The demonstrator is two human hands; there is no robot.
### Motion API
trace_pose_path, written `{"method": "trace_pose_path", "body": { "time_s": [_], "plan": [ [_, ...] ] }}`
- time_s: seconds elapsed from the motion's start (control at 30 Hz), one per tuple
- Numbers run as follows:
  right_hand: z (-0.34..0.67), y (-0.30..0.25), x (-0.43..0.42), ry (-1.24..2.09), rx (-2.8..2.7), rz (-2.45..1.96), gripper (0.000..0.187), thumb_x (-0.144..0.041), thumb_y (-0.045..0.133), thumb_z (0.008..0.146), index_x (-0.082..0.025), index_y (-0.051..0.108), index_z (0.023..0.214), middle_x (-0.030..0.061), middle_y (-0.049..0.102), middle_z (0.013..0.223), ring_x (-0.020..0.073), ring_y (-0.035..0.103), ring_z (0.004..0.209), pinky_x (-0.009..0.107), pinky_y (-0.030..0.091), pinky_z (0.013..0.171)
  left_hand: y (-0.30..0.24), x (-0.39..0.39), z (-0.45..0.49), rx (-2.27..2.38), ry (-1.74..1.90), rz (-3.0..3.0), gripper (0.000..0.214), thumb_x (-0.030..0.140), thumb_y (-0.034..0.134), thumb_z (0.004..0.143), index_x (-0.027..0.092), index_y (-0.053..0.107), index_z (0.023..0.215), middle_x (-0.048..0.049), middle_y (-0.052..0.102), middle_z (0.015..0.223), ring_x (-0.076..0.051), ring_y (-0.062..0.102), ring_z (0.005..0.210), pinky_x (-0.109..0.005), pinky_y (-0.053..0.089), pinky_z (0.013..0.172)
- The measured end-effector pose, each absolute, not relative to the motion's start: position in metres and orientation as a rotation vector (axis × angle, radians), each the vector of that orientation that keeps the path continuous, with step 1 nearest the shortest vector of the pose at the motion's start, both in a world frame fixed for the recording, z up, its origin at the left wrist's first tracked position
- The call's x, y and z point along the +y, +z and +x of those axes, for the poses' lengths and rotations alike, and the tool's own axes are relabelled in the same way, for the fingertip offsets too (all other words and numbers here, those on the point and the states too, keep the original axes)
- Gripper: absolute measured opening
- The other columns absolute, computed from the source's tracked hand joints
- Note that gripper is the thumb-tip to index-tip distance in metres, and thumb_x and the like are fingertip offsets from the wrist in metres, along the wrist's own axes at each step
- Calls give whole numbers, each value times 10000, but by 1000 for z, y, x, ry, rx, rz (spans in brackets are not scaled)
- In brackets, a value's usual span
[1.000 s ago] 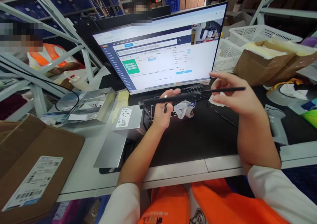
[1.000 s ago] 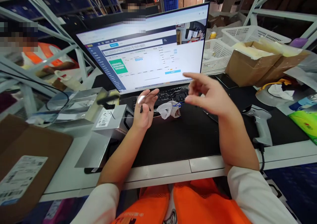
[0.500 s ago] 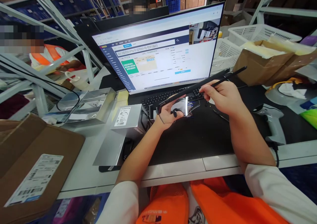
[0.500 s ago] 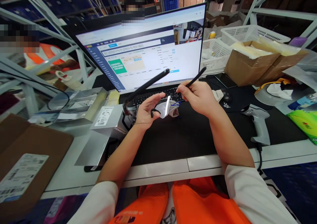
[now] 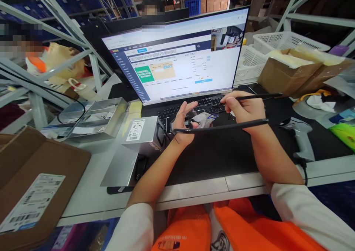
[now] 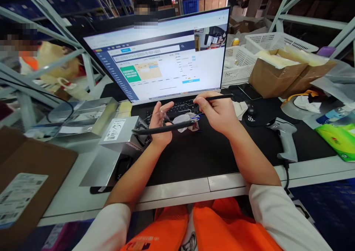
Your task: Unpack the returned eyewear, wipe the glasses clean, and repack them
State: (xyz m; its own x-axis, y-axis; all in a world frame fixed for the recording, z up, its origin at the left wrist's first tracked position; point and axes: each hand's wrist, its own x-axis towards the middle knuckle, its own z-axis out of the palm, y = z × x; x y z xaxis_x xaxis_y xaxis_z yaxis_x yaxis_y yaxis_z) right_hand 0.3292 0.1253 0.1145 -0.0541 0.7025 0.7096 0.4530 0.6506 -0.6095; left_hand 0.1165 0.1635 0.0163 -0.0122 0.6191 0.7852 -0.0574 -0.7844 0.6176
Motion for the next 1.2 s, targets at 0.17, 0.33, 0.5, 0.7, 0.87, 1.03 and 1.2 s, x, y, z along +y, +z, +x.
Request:
{"method": "trace_pose_path", "body": {
  "time_s": [0.17,0.33,0.5,0.7,0.87,1.03,1.2],
  "plan": [
    [329,122,114,213,-1754,-879,291,-442,602,983,-217,770,908,40,729,781,169,678,693,301,543,665,26,160,118,413,1859,1808,664,586,596,955,295,437,1530,-130,667,1392,-274,607,1344,-475,426,1194],
    [328,129,100,146,-1783,-877,238,-429,655,950,-228,772,898,35,740,785,177,700,714,300,553,675,33,152,126,354,1744,1471,542,594,617,946,305,559,1401,-99,678,1389,-266,593,1369,-451,441,1169],
    [328,130,86,118,-1785,-878,150,-405,707,912,-276,776,948,26,755,832,172,679,662,311,543,627,42,144,128,204,1530,1269,438,526,676,937,342,617,1331,-66,678,1406,-248,618,1348,-433,485,1129],
    [324,131,74,17,-1834,-778,265,-238,711,889,-377,755,1110,3,758,845,208,700,720,352,538,625,46,140,126,229,1308,1182,542,629,711,866,385,600,1336,-41,673,1415,-279,607,1360,-505,481,1137],
    [323,132,72,34,-1873,-787,346,-234,691,903,-427,721,1189,-6,752,820,217,682,668,371,517,580,46,137,126,347,1233,1153,739,719,738,782,351,561,1397,-88,633,1462,-324,593,1368,-553,478,1141],
    [325,136,71,67,-1926,-753,322,-230,673,916,-411,725,1177,-6,734,786,196,649,614,358,491,550,45,141,123,301,1236,1196,676,676,715,836,384,535,1418,-66,627,1471,-308,578,1388,-546,479,1138],
    [323,143,72,4,-1968,-812,214,-220,667,915,-362,754,1050,5,739,814,188,670,675,347,503,613,48,145,118,351,1370,1242,635,659,763,801,377,588,1342,-66,669,1410,-306,611,1348,-519,499,1112]
  ]
}}
